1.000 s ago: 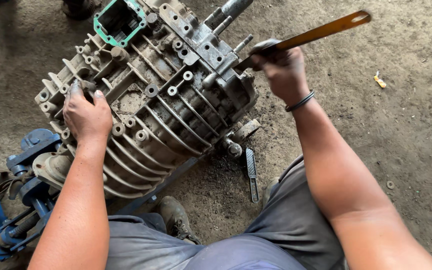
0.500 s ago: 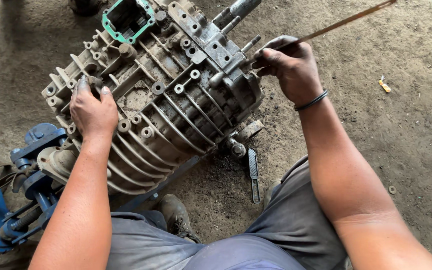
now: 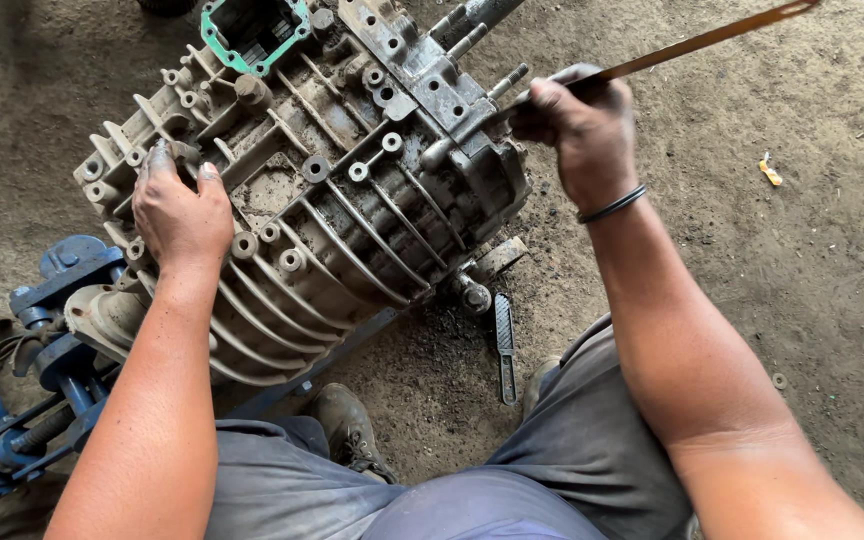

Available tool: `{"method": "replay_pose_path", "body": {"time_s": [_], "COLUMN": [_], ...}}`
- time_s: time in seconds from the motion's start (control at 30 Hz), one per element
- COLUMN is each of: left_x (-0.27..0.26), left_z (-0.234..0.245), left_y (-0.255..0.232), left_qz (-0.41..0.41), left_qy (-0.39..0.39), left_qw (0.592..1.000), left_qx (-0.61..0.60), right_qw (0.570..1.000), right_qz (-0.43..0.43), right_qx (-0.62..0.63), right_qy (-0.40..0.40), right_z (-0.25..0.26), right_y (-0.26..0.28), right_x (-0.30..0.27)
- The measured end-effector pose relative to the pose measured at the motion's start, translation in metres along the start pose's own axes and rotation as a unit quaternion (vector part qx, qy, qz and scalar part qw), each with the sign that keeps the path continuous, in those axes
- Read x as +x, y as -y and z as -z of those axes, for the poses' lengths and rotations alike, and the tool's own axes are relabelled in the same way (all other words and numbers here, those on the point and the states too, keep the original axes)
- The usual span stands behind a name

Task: The person cleans a disassembled engine block using a metal scraper and a wire brush. They scrape the top surface and then scrub the side cooling fins, removing grime and debris.

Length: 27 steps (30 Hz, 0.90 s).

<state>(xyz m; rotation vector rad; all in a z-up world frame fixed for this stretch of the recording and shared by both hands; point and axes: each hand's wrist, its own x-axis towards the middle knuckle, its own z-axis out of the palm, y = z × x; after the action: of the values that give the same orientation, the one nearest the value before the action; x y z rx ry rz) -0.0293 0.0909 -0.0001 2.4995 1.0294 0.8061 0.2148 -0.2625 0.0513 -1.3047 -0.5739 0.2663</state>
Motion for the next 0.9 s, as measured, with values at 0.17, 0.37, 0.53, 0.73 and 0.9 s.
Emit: {"method": "replay_pose_path", "body": {"time_s": [0.17, 0.37, 0.53, 0.73, 0.9], "left_x": [-0.001, 0.000, -0.001, -0.002, 0.000], "left_z": [0.001, -0.001, 0.002, 0.003, 0.001], "left_y": [-0.001, 0.002, 0.000, -0.001, 0.000], "left_qz": [-0.016, -0.025, -0.011, -0.002, 0.021], "left_qy": [-0.006, -0.017, -0.005, 0.003, 0.019], "left_qw": [1.000, 1.000, 1.000, 1.000, 1.000], "left_qx": [-0.002, -0.002, -0.001, -0.008, 0.002], "right_qw": [0.999, 0.999, 0.999, 0.999, 0.999], "right_qz": [-0.019, -0.013, -0.019, -0.015, -0.023], "right_qx": [0.035, -0.005, -0.043, -0.036, -0.032], "right_qy": [-0.010, -0.028, -0.024, -0.015, -0.035], "right_z": [0.002, 0.002, 0.001, 0.002, 0.005], "right_y": [0.000, -0.003, -0.007, -0.009, -0.011], "right_x": [0.000, 0.002, 0.000, 0.001, 0.002]}}
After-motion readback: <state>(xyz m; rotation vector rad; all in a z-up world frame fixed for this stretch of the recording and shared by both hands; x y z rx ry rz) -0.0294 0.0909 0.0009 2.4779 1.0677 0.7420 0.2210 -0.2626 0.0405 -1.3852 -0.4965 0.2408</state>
